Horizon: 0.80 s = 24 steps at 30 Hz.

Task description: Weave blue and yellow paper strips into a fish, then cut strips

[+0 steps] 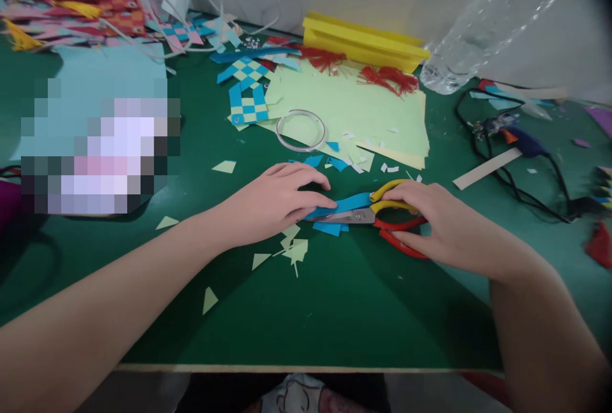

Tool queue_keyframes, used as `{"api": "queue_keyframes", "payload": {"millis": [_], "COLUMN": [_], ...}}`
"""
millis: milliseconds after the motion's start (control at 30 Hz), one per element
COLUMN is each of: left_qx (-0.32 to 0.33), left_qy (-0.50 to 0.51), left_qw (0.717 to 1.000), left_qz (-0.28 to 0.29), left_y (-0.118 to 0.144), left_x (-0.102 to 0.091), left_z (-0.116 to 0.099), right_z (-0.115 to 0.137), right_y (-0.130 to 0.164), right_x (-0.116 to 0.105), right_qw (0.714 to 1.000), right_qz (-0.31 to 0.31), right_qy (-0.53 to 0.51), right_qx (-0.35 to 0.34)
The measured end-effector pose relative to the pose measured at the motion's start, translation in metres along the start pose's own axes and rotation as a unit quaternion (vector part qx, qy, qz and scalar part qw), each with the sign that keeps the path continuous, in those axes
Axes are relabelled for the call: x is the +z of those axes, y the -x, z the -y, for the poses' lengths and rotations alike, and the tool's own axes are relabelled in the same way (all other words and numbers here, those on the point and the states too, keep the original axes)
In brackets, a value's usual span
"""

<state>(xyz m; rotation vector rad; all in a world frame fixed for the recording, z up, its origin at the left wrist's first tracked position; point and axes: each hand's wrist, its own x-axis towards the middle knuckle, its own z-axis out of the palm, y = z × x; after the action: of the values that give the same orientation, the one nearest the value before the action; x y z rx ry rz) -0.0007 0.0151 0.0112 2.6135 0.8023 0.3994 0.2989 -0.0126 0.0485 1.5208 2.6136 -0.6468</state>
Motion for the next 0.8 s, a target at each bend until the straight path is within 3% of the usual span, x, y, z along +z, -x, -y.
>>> {"api": "queue_keyframes", "payload": {"millis": [300,800], "left_qx": [0.002,-0.004], "left_qy": [-0.002,0.008], "left_qw": [1.0,1.0], "left_qz": [0.002,0.001], "left_y": [0.0005,-0.0004], "left_x": [0.0004,-0.0002], "left_z": [0.0008,0.0004], "right_z": [0.0013,0.0039], "right_y": [-0.0008,-0.0001], "right_x": [0.0006,0.0017], "right_qw": [1.0,1.0], "right_qz": [-0.005,-0.002], "right_qy": [0.014,0.014], "right_qx": [-0.027,-0.009]}}
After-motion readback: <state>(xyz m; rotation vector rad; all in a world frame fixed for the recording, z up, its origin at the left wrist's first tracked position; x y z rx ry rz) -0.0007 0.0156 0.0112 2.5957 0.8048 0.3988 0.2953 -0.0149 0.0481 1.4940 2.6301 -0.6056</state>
